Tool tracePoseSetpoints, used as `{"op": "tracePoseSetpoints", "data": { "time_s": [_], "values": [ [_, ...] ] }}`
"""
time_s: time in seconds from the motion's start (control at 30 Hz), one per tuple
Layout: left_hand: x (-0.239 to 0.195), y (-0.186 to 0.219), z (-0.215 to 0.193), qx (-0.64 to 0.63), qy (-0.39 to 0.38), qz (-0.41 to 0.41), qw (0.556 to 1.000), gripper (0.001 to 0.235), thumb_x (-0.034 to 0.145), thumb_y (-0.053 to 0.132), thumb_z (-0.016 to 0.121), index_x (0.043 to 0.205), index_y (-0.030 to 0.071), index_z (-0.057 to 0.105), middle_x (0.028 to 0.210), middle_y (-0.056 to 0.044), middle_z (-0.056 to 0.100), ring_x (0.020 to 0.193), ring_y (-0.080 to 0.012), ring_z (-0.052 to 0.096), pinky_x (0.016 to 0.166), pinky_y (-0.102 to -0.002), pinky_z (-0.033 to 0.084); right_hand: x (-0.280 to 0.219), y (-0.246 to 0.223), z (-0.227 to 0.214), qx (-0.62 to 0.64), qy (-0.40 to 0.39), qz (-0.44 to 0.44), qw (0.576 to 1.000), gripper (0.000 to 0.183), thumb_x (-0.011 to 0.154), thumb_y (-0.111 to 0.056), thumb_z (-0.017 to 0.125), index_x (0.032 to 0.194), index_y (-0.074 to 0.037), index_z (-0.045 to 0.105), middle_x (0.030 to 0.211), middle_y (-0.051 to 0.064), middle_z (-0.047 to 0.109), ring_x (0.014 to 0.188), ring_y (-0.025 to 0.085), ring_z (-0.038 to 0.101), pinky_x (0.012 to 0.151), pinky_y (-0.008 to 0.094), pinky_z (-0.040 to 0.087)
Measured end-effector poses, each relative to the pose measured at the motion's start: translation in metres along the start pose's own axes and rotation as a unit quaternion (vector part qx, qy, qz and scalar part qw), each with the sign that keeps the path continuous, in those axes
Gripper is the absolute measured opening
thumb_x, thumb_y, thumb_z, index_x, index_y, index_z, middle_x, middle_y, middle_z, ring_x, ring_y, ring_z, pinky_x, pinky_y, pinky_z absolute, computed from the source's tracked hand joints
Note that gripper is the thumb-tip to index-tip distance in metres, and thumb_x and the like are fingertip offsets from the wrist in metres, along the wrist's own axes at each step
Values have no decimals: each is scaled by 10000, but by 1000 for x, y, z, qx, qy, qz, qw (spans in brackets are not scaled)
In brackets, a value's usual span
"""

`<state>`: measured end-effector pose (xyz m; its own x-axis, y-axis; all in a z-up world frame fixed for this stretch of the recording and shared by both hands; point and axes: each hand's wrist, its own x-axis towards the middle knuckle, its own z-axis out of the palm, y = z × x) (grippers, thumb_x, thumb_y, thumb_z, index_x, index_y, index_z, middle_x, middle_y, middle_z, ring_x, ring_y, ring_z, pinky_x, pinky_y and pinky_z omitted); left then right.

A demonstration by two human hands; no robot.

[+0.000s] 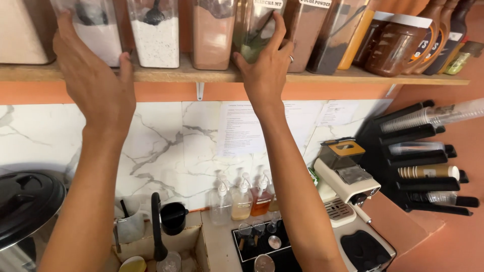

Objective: Organizing ingredient containers on a shelf and cleaning the prep counter with a cloth at a coffee shop.

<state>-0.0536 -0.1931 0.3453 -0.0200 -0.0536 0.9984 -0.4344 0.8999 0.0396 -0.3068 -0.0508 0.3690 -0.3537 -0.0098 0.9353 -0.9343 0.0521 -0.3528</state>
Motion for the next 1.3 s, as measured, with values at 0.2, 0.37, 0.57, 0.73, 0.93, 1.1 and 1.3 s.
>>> {"op": "tracePoseSetpoints", "data": {
  "time_s": [0.2, 0.37, 0.57, 0.73, 0.93, 1.1, 1.3],
  "values": [
    [3, -6, 3, 63, -12, 39, 997, 903, 991, 45, 822, 1578, -28, 139, 1548, -260, 348, 1443, -441, 394, 1196, -499, 405, 26, 75, -53, 181, 115, -43, 976, 723, 1006, -27, 822, 1560, -152, 375, 1278, 179, 575, 1072, 302, 596, 974, 399, 518],
    [7, -7, -5, 31, -33, 22, 999, 841, 1004, 37, 792, 1572, -45, 177, 1561, -255, 363, 1449, -436, 423, 1205, -488, 422, 35, 142, -54, -70, 136, 30, 988, 982, 729, -125, 998, 1488, -46, 380, 1237, 266, 462, 1131, 421, 460, 998, 528, 377],
    [4, -27, 10, 55, -26, -16, 998, 860, 1085, 171, 846, 1589, -76, 194, 1638, -270, 322, 1551, -475, 372, 1296, -509, 344, 8, 82, -39, 30, 65, -32, 997, 826, 777, -210, 1047, 1395, -119, 507, 1301, 217, 491, 1196, 377, 541, 1030, 464, 484],
    [6, -14, -8, -18, -4, -45, 999, 822, 975, 125, 761, 1580, -84, 245, 1613, -362, 206, 1464, -537, 330, 1210, -516, 360, 9, 86, -19, 32, 64, 8, 997, 920, 704, -92, 975, 1460, -92, 451, 1258, 222, 517, 1128, 423, 547, 984, 482, 490],
    [5, -32, -57, 2, 15, -90, 996, 519, 1015, 89, 690, 1465, 9, 444, 1493, -186, 413, 1362, -387, 489, 1135, -453, 444, -9, 89, -24, 18, 42, -27, 999, 904, 829, -50, 911, 1541, -18, 354, 1427, 262, 435, 1301, 454, 498, 1121, 496, 444],
    [27, -67, -68, 71, 81, -73, 991, 739, 889, 239, 835, 1433, -33, 416, 1430, -230, 378, 1353, -430, 368, 1135, -555, 319, -28, -1, -33, 16, 72, -93, 993, 728, 941, 77, 664, 1569, 52, 294, 1532, 264, 350, 1444, 417, 402, 1217, 473, 319],
    [40, -127, -82, 109, 142, -151, 972, 757, 936, 214, 806, 1500, -13, 355, 1488, -242, 367, 1392, -418, 368, 1156, -565, 309, -53, -133, -14, 101, 44, -216, 970, 558, 995, 102, 647, 1481, 38, 381, 1442, 205, 409, 1405, 354, 411, 1238, 433, 335]
  ]
}}
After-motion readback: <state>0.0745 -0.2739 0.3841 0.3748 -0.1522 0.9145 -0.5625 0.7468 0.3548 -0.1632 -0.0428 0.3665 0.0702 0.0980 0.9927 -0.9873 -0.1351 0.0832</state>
